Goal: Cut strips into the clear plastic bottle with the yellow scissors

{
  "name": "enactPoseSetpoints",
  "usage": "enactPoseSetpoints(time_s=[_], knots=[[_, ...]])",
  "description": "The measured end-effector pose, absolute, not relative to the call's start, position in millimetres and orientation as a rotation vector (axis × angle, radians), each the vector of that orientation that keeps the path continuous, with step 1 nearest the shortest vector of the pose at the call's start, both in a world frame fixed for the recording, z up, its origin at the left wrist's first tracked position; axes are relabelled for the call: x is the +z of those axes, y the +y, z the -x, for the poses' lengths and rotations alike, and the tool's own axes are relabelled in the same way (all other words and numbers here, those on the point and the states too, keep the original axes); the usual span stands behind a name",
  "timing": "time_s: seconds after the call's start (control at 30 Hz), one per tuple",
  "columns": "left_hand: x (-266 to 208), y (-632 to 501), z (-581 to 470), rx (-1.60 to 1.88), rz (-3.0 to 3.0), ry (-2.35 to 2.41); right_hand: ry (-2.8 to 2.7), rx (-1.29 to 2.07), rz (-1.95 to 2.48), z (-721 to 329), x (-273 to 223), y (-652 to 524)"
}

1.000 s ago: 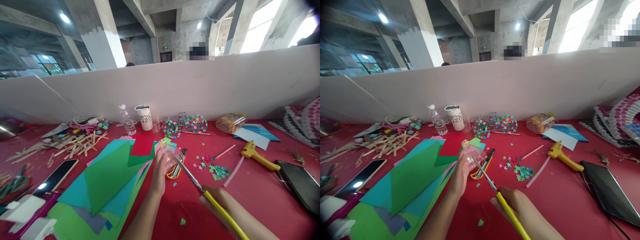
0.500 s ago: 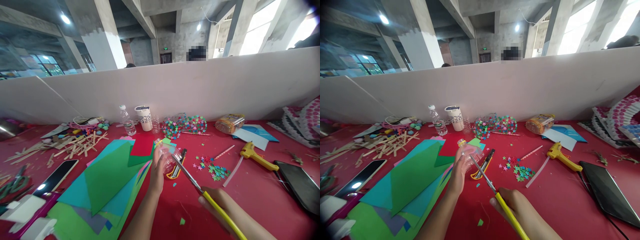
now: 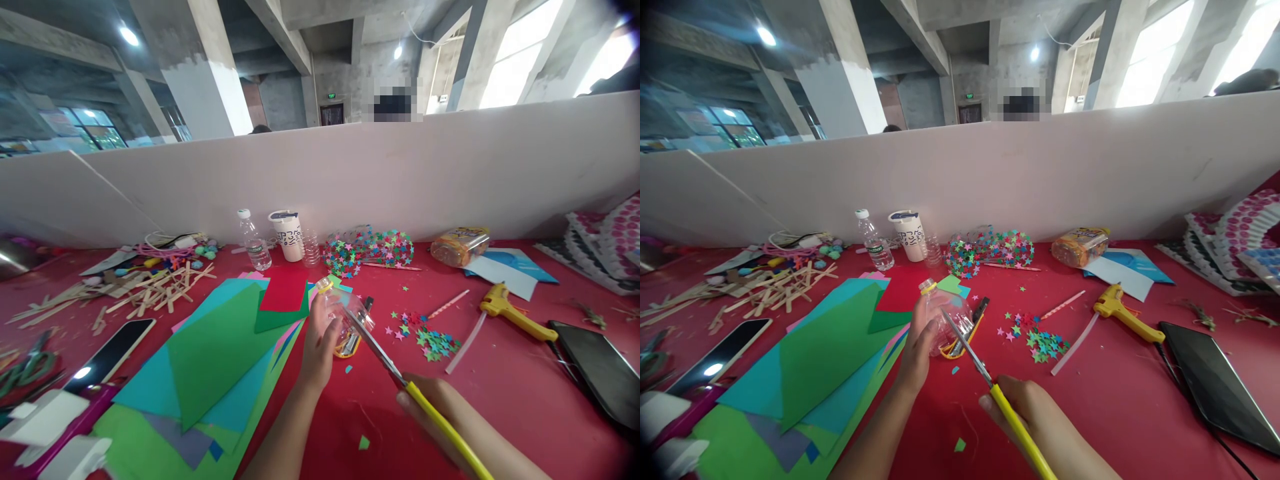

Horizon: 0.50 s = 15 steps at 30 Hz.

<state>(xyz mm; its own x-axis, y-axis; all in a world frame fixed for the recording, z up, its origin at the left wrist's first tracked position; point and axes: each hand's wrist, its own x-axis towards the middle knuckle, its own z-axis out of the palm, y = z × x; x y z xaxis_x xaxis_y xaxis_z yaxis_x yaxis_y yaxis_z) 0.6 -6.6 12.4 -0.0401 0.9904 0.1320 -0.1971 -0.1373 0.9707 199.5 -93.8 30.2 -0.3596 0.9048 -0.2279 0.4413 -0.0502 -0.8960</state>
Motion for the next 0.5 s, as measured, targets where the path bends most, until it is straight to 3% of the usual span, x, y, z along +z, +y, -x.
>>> enactPoseSetpoints(time_s=[0.5], knots=[[6.3,-10.3,-1.7,1.423,-1.18,1.002,-1.75,1.447,1.441,-197.1,33.7,-94.0]])
